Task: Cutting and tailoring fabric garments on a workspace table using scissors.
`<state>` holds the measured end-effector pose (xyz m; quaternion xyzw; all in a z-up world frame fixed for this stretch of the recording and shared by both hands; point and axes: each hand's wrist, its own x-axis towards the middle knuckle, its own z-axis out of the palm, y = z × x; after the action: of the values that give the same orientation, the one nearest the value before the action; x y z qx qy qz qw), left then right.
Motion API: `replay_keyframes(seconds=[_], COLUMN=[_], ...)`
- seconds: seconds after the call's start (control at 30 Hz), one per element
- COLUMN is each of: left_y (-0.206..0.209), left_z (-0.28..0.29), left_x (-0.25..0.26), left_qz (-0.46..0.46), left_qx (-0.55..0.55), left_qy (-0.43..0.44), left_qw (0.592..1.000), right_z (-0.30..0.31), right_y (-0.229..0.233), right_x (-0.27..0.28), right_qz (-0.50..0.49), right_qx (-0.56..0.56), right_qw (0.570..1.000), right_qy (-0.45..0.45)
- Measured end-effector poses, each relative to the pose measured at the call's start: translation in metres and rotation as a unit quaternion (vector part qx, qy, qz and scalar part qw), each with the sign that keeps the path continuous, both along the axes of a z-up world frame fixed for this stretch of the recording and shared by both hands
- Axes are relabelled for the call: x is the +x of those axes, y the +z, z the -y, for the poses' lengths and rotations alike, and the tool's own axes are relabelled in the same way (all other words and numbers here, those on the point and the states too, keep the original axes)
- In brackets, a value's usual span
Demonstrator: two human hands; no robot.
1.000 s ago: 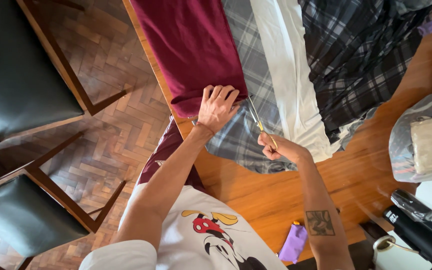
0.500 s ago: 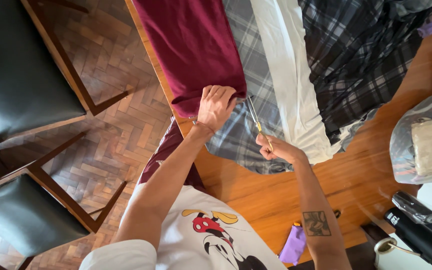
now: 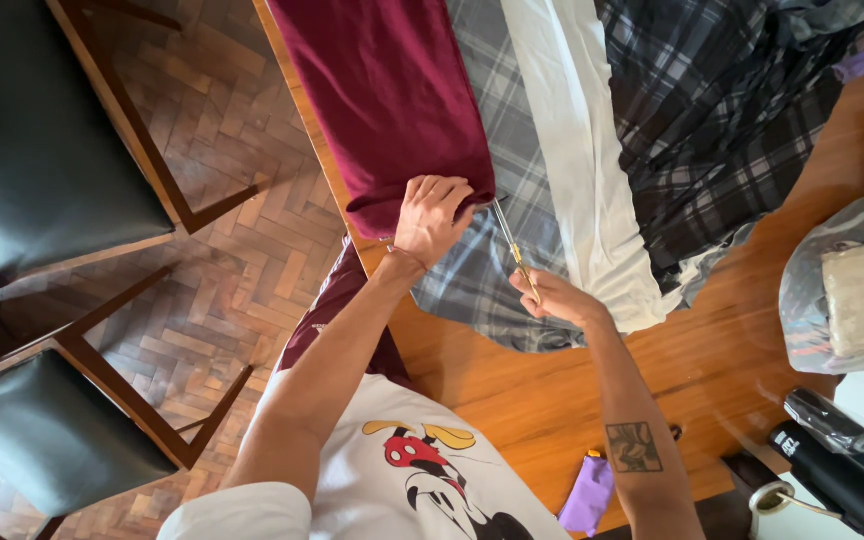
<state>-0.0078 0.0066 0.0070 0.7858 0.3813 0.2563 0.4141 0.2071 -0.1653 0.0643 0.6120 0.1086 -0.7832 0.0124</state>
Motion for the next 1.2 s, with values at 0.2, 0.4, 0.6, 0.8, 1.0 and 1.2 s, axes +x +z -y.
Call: replay_keyframes(seconds=[0.2, 0.4, 0.6, 0.8, 1.0, 1.2], left_y=[-0.01, -0.01, -0.01, -0.016, -0.016, -0.014], left_z=[0.005, 0.003, 0.011, 0.014, 0.01, 0.007], left_x=[-0.001, -0.003, -0.002, -0.003, -0.002, -0.002], left_qz=[-0.015, -0.015, -0.078, -0.077, -0.058, -0.011], left_qx=[-0.081, -0.035, 0.038, 0.059, 0.028, -0.048], left_qy=[0.027, -0.014, -0.073, -0.063, -0.038, 0.019], left_qw=[0.996, 0.999, 0.993, 0.993, 0.997, 0.999], right_z=[0.037, 0.016, 0.005, 0.003, 0.003, 0.009], right_y=[-0.033, -0.015, -0.008, -0.009, -0.006, -0.012], right_x=[0.011, 0.007, 0.004, 0.004, 0.007, 0.006], right_qz=[-0.062, -0.02, 0.008, 0.001, 0.004, -0.019], right_qx=[0.065, 0.041, 0.013, 0.013, -0.008, 0.027], right_qw=[0.99, 0.997, 0.996, 0.996, 0.999, 0.999], right_qy=[-0.108, -0.054, -0.086, -0.089, -0.04, -0.036])
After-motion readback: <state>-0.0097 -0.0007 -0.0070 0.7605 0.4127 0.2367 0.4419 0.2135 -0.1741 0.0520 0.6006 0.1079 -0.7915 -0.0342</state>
